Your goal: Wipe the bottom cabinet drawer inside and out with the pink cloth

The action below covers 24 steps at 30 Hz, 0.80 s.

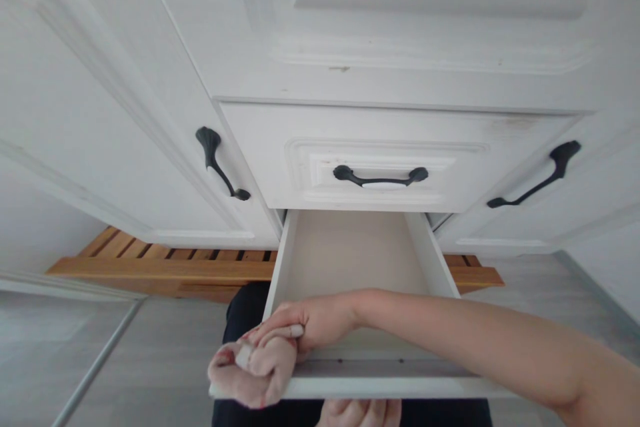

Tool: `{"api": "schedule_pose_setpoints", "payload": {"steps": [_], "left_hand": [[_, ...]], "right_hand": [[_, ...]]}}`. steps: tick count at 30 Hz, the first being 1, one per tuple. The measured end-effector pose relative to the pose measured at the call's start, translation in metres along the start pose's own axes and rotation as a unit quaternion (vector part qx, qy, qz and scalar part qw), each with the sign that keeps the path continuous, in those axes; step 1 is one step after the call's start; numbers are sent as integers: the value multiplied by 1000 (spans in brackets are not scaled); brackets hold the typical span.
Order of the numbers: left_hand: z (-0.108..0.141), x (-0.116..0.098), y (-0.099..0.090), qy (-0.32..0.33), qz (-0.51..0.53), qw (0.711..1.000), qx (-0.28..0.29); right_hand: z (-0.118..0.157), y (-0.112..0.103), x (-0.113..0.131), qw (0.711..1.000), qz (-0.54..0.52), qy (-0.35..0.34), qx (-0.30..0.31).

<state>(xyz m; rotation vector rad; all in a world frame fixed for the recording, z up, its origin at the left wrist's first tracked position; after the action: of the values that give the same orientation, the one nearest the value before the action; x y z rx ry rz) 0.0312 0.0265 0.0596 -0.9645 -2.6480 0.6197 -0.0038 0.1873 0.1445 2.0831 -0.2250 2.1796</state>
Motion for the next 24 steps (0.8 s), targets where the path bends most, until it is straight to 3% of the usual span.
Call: {"api": "schedule_pose_setpoints", "payload": {"steps": [4,10,13,17,20,24], "left_hand": [[5,1,2,4,-9,1000,2],[-9,1,8,-11,-70,997,-2],[-22,2,4,-1,-35,999,-34],[-34,7,-2,-50,13,998,-30],[-37,7,-5,-65,33,997,-27],[-35,6,-7,-57,49,997,-24]], "right_hand": [[37,-8,-2,997,-57,41,26],[120,-21,-15,985,5,173,22],[163,-22,-11,972,25,233,4],[215,-22,1,948,77,308,-29],[239,-20,11,928,112,355,-21],[244,-18,32,922,148,358,17]]}}
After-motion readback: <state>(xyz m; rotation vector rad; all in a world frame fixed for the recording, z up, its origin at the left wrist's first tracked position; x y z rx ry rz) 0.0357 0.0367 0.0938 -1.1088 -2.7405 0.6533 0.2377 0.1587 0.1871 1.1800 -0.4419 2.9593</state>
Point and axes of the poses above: each hand's wrist, its own z-axis away from the middle knuckle, its own y-axis out of the palm, x = y × z, the point moved 5 cm from there along -z, towards the middle knuckle, and after that the axes turned 2 degrees about -y, right-handed, at the moved point
